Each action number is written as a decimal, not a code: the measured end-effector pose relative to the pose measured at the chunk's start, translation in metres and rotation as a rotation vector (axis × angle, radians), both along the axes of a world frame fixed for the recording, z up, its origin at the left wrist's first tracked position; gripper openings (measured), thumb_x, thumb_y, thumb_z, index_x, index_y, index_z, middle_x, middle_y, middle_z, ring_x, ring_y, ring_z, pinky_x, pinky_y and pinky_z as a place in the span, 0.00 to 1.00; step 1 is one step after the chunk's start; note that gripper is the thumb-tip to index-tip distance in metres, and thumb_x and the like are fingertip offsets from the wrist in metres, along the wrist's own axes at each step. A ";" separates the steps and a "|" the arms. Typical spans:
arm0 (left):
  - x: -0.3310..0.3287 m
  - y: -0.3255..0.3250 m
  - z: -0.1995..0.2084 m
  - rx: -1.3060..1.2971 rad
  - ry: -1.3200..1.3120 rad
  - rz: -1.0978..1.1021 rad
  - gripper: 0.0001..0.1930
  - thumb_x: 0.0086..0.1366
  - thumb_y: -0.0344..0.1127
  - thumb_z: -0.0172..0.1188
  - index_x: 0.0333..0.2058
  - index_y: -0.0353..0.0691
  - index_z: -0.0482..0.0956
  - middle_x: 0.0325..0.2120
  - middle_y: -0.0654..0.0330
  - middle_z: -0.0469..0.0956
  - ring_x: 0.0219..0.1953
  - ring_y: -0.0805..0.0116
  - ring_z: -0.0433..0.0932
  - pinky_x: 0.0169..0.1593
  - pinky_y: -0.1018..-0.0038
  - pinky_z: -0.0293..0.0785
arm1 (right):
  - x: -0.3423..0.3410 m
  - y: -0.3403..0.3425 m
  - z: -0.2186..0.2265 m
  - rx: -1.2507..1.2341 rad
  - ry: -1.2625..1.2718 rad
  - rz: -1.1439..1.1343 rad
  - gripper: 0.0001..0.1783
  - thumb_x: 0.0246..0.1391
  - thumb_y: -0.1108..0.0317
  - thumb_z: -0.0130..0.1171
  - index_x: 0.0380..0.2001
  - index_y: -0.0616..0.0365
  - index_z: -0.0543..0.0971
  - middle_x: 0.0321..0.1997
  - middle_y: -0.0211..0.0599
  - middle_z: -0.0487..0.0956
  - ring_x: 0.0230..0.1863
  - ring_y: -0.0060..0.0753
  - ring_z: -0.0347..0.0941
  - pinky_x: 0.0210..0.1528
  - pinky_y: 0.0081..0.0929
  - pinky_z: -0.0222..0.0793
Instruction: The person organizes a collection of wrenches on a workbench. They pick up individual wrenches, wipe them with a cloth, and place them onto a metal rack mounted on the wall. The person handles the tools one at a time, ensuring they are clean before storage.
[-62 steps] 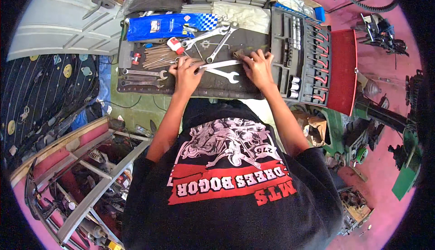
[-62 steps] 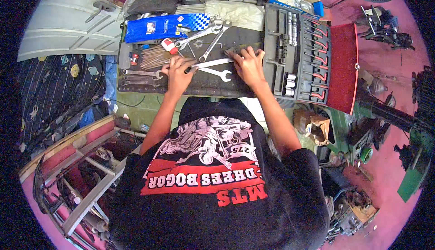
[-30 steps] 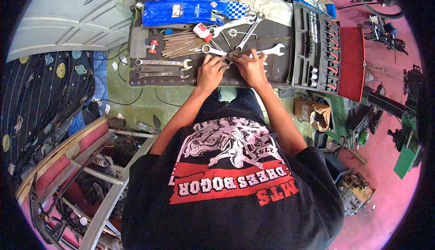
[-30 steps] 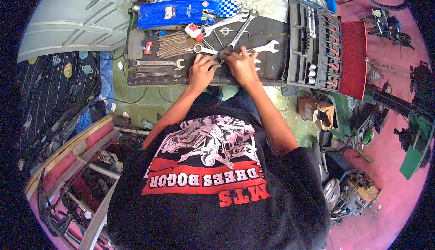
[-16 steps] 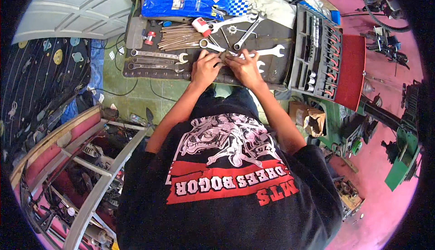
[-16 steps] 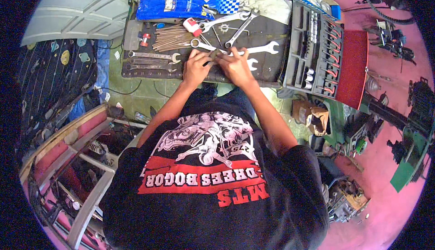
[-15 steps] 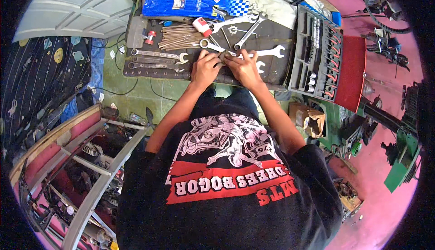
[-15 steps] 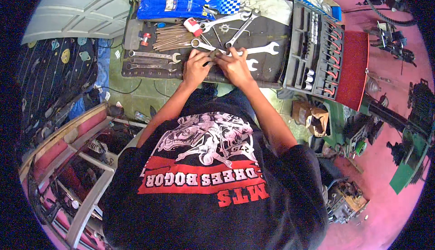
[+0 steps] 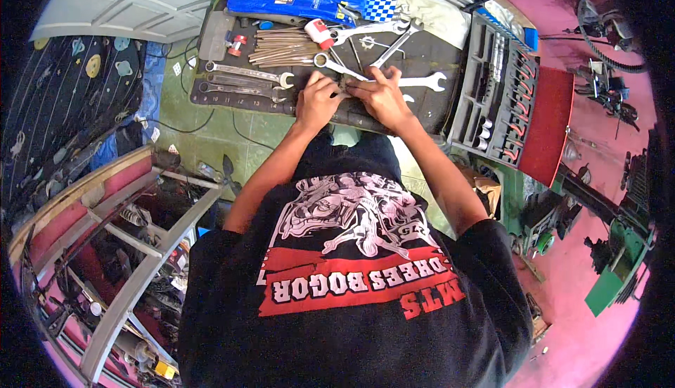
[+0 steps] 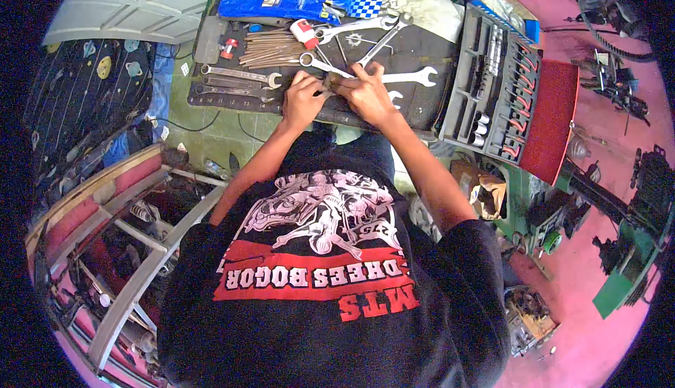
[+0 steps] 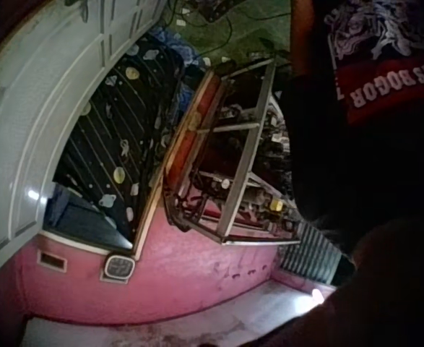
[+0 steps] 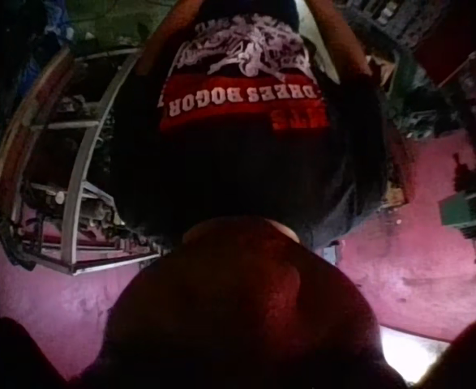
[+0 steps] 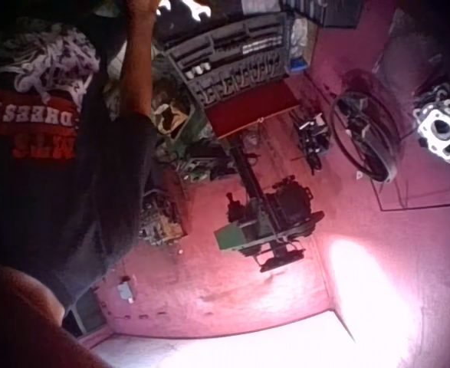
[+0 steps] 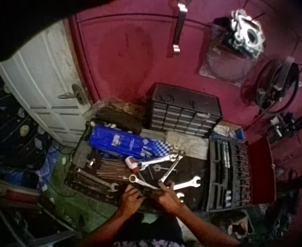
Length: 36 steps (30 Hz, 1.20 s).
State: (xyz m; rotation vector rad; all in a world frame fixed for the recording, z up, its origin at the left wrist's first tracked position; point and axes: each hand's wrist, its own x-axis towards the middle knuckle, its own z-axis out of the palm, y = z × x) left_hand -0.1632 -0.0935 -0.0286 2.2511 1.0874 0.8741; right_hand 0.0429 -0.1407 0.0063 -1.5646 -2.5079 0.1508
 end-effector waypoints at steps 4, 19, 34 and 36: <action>0.001 0.002 -0.003 0.040 -0.050 -0.008 0.07 0.48 0.27 0.72 0.26 0.38 0.82 0.28 0.60 0.79 0.38 0.57 0.78 0.41 0.64 0.79 | 0.007 -0.007 0.001 0.036 0.024 0.022 0.20 0.47 0.69 0.65 0.46 0.37 0.87 0.54 0.09 0.84 0.61 0.33 0.68 0.58 0.57 0.54; 0.002 0.001 0.002 -0.053 -0.010 -0.009 0.09 0.50 0.30 0.73 0.31 0.39 0.85 0.31 0.60 0.81 0.40 0.58 0.79 0.42 0.63 0.79 | 0.016 -0.019 -0.006 0.072 0.074 -0.096 0.22 0.45 0.70 0.65 0.46 0.36 0.87 0.52 0.12 0.85 0.58 0.36 0.68 0.61 0.64 0.53; 0.003 0.004 0.007 -0.040 -0.013 -0.029 0.11 0.47 0.30 0.77 0.30 0.38 0.86 0.29 0.59 0.81 0.38 0.56 0.79 0.43 0.64 0.77 | 0.031 -0.028 -0.010 0.081 0.045 -0.260 0.22 0.48 0.70 0.64 0.47 0.34 0.87 0.55 0.13 0.84 0.58 0.38 0.69 0.63 0.63 0.52; 0.003 0.005 0.007 -0.038 -0.006 -0.039 0.11 0.47 0.31 0.77 0.30 0.38 0.86 0.29 0.59 0.81 0.37 0.56 0.78 0.42 0.64 0.78 | 0.033 -0.030 -0.006 0.048 0.059 -0.288 0.22 0.49 0.69 0.65 0.49 0.34 0.86 0.54 0.14 0.84 0.57 0.38 0.70 0.63 0.62 0.52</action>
